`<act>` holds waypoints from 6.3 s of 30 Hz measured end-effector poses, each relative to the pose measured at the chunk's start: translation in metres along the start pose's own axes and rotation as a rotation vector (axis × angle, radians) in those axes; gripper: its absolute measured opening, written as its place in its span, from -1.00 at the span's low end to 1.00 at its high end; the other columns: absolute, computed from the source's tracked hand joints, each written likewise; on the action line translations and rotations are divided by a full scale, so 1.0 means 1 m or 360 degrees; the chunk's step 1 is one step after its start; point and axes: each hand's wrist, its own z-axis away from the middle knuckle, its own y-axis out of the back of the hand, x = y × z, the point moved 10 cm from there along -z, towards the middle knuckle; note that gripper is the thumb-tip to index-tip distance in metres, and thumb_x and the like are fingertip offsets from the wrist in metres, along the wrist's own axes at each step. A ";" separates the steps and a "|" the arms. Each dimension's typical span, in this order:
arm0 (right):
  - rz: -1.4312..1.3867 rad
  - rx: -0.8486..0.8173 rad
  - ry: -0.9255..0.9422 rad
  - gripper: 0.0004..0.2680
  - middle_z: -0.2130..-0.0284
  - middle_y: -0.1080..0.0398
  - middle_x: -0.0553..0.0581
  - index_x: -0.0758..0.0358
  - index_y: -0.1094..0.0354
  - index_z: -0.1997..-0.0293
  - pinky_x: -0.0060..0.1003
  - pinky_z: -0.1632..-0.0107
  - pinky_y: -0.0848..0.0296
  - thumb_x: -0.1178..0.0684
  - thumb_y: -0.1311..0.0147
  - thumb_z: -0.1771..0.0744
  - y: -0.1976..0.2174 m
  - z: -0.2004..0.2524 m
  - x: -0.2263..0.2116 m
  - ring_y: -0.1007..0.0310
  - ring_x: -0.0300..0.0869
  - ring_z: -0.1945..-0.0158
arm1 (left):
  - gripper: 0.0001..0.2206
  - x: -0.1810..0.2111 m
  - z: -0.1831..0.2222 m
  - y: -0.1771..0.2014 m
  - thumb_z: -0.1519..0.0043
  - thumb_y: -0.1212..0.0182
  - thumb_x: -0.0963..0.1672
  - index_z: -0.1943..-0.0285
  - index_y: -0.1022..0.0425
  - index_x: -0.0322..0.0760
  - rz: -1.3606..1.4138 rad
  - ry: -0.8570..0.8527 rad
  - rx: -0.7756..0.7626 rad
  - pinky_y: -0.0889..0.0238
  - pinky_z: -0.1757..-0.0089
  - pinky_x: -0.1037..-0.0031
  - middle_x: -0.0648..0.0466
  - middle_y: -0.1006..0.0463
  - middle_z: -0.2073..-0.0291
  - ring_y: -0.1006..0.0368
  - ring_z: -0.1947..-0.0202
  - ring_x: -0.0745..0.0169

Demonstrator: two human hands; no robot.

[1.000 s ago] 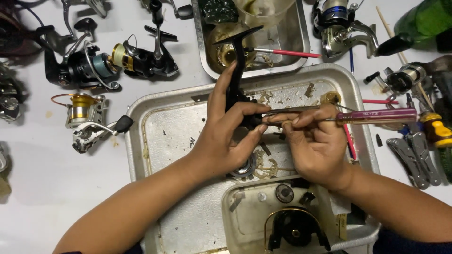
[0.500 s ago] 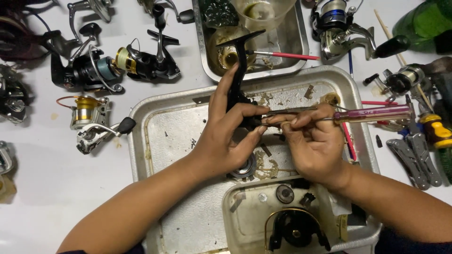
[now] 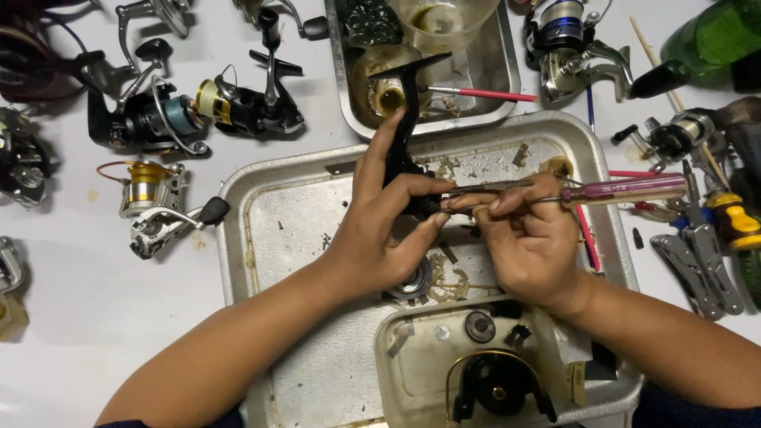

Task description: Reassembling the internal mechanical components of a fishing reel using hands and a screwdriver.

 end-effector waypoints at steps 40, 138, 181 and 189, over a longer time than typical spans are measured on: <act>0.0364 0.0156 0.0363 -0.83 0.15 -0.12 0.25 0.27 0.10 0.03 -0.17 -0.03 -0.67 0.32 0.14 -0.42 0.022 0.011 -0.016 -0.52 0.10 0.05 | -0.61 -0.005 -0.011 0.002 -0.20 -0.40 -0.07 -0.18 -0.42 -0.12 0.0352 0.0371 -0.0198 0.28 -0.47 -0.07 -0.18 0.17 -0.54 0.28 -0.62 -0.22; 0.2033 -0.0623 -0.0594 -0.82 0.37 -0.59 0.22 0.15 -0.52 0.02 -0.09 0.12 -0.58 0.00 -0.06 -0.35 0.067 0.044 -0.016 -0.63 0.10 0.18 | -0.55 -0.035 0.015 0.033 -0.13 -0.07 -0.27 -0.23 -0.33 -0.11 0.0666 0.0898 -0.0106 -0.12 0.17 0.36 -0.12 -0.23 -0.06 -0.23 0.18 0.12; 0.1775 -0.0497 0.0112 -0.77 0.08 -0.59 0.23 0.36 -0.53 -0.08 -0.18 0.05 -0.56 0.06 -0.16 -0.36 0.069 0.067 -0.088 -0.61 -0.06 0.11 | -0.44 -0.007 -0.021 0.018 -0.06 -0.27 -0.10 -0.31 -0.31 -0.09 -0.0711 0.0421 -0.0539 -0.37 0.19 0.11 -0.11 -0.21 -0.37 -0.40 -0.11 -0.18; 0.1740 -0.0526 0.0148 -0.77 0.08 -0.59 0.25 0.36 -0.52 -0.06 -0.16 0.01 -0.56 0.06 -0.17 -0.35 0.063 0.060 -0.088 -0.61 -0.03 0.09 | -0.49 0.001 -0.020 0.028 -0.07 -0.22 -0.10 -0.28 -0.33 -0.04 -0.0526 0.0405 -0.0409 -0.32 0.14 0.21 -0.04 -0.25 -0.30 -0.34 -0.19 -0.04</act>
